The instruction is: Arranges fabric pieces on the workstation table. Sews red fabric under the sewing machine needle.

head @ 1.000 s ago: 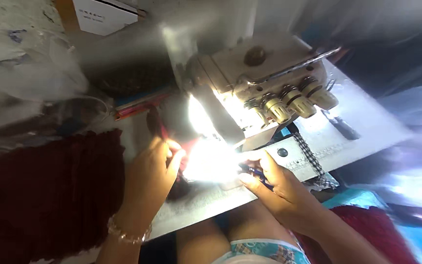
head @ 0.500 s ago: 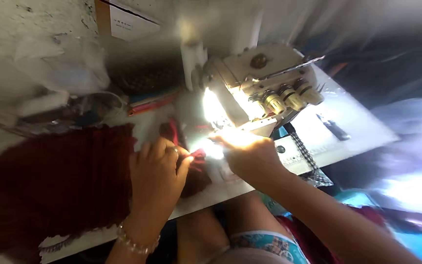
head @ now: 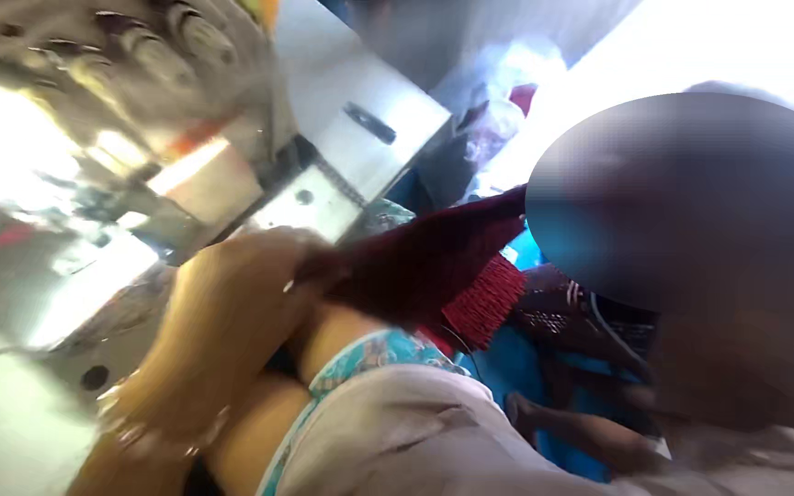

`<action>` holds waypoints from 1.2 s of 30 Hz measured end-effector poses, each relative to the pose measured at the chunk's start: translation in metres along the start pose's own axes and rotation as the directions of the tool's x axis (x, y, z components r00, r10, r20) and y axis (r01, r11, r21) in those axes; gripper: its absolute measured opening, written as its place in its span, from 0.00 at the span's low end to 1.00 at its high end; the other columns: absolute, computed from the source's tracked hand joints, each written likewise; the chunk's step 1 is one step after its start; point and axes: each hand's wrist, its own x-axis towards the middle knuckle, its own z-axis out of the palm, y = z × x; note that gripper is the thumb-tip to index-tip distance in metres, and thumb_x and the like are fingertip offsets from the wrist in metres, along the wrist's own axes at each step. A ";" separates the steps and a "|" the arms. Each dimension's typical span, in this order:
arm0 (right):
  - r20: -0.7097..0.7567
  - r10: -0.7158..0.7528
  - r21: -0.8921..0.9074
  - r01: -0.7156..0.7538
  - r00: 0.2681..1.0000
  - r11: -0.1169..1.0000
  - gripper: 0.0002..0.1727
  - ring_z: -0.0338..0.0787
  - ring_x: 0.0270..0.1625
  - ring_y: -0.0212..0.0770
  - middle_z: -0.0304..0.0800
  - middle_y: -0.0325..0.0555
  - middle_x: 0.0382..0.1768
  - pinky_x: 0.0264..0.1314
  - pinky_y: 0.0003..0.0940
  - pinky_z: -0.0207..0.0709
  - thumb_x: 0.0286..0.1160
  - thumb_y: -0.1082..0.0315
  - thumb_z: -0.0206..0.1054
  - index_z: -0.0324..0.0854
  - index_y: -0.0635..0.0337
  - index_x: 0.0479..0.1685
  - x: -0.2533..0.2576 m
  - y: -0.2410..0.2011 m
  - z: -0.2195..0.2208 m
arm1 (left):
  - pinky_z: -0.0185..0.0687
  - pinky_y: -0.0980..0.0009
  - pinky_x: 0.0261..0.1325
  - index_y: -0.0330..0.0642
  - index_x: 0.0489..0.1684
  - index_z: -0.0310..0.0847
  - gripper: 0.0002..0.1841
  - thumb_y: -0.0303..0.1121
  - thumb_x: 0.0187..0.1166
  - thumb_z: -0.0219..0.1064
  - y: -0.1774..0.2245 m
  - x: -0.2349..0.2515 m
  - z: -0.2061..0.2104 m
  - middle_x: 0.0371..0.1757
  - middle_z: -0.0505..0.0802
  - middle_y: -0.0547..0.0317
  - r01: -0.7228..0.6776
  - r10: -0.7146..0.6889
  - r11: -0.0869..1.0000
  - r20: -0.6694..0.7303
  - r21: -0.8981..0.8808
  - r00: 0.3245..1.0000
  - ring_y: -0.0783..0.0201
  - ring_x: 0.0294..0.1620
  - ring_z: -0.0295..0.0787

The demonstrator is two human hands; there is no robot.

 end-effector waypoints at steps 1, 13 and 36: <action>-0.073 0.052 -0.039 -0.055 0.996 0.998 0.08 0.93 0.42 0.27 0.94 0.30 0.51 0.39 0.23 0.90 0.81 0.67 0.68 0.85 0.49 0.54 -0.024 0.007 -0.024 | 0.85 0.48 0.34 0.43 0.42 0.92 0.07 0.34 0.74 0.73 0.009 0.018 0.024 0.36 0.95 0.53 -0.041 0.041 0.999 0.001 -0.034 0.999 0.52 0.35 0.94; 0.084 0.903 -0.449 -0.793 0.421 0.412 0.15 0.94 0.55 0.50 0.94 0.55 0.53 0.65 0.53 0.85 0.75 0.66 0.73 0.90 0.66 0.54 -0.263 0.134 0.045 | 0.77 0.42 0.70 0.39 0.84 0.71 0.28 0.17 0.82 0.57 -0.002 0.031 0.299 0.64 0.90 0.34 -0.039 0.068 0.998 0.669 -0.059 0.740 0.35 0.67 0.86; 0.533 0.791 -0.820 -0.048 0.300 0.570 0.23 0.87 0.64 0.76 0.87 0.70 0.64 0.60 0.80 0.74 0.88 0.56 0.58 0.82 0.60 0.72 -0.054 0.177 0.149 | 0.75 0.43 0.71 0.40 0.75 0.80 0.23 0.35 0.83 0.68 -0.001 -0.031 0.178 0.64 0.91 0.43 0.304 -0.199 0.916 0.363 -0.260 0.910 0.42 0.69 0.85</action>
